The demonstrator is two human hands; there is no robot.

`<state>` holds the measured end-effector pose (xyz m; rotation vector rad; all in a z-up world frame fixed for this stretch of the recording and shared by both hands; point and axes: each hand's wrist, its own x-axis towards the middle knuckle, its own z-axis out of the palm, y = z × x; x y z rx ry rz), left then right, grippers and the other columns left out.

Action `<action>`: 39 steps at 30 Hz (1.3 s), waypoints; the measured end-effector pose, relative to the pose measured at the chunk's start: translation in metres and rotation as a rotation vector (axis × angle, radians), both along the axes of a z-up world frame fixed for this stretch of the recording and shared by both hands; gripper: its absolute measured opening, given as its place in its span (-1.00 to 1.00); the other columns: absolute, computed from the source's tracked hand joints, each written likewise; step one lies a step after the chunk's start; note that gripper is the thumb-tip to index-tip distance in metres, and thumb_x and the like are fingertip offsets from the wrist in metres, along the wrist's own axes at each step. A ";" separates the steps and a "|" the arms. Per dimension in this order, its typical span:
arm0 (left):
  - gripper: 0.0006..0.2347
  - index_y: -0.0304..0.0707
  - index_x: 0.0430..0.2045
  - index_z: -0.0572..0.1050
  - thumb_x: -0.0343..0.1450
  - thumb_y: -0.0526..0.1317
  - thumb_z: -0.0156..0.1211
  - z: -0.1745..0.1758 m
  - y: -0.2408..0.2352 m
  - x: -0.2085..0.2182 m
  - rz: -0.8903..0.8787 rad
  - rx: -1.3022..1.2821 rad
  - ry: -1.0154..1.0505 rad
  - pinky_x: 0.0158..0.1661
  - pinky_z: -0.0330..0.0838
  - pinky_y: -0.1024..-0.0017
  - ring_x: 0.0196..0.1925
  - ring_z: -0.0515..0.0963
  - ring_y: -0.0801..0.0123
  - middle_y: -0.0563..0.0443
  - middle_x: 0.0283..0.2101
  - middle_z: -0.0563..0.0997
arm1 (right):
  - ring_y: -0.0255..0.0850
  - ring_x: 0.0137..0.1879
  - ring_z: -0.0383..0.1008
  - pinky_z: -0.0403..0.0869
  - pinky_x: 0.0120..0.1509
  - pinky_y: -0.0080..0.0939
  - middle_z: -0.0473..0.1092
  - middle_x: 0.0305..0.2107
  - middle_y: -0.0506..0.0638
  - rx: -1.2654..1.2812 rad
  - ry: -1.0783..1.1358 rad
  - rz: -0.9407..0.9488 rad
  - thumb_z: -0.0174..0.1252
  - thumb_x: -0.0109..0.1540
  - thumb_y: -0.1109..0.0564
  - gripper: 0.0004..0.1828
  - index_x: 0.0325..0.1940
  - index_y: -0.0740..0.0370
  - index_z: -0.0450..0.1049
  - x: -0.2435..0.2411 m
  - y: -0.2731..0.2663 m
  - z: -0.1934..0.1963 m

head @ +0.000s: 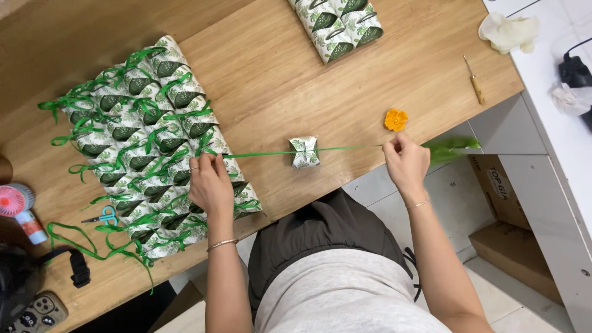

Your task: Tying decorative green ribbons around small square packaged items and stacking them on a workbench.

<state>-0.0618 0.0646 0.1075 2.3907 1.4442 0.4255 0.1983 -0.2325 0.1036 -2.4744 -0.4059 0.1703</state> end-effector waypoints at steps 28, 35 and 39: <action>-0.83 -0.25 -0.20 0.47 0.41 -0.23 0.27 -0.056 -0.064 0.089 -0.515 -0.232 -0.273 -0.08 0.43 0.10 -0.15 0.61 -0.02 -0.09 -0.25 0.61 | 0.02 0.32 0.27 0.14 0.36 0.18 0.38 0.05 0.06 0.080 -0.326 1.026 0.35 0.15 -0.02 -0.76 -0.19 0.10 0.56 0.009 0.108 -0.035; -0.86 -0.29 -0.36 0.55 0.44 -0.18 0.25 -0.054 -0.056 0.075 -0.431 -0.547 -0.189 -0.21 0.46 0.31 -0.31 0.64 0.23 -0.08 -0.36 0.64 | -0.03 0.16 0.34 0.09 0.37 0.18 0.44 -0.15 0.00 0.015 -0.176 0.922 0.35 0.19 -0.07 -0.74 -0.32 0.14 0.56 0.023 0.092 -0.026; -0.80 -0.31 -0.36 0.56 0.47 -0.12 0.25 -0.075 -0.043 0.060 -0.308 -0.956 -0.288 -0.23 0.43 0.40 -0.33 0.51 0.45 0.00 -0.40 0.62 | -0.02 0.17 0.35 0.09 0.35 0.15 0.48 -0.12 0.02 0.127 0.025 0.859 0.34 0.20 -0.01 -0.77 -0.37 0.19 0.57 0.033 0.082 -0.029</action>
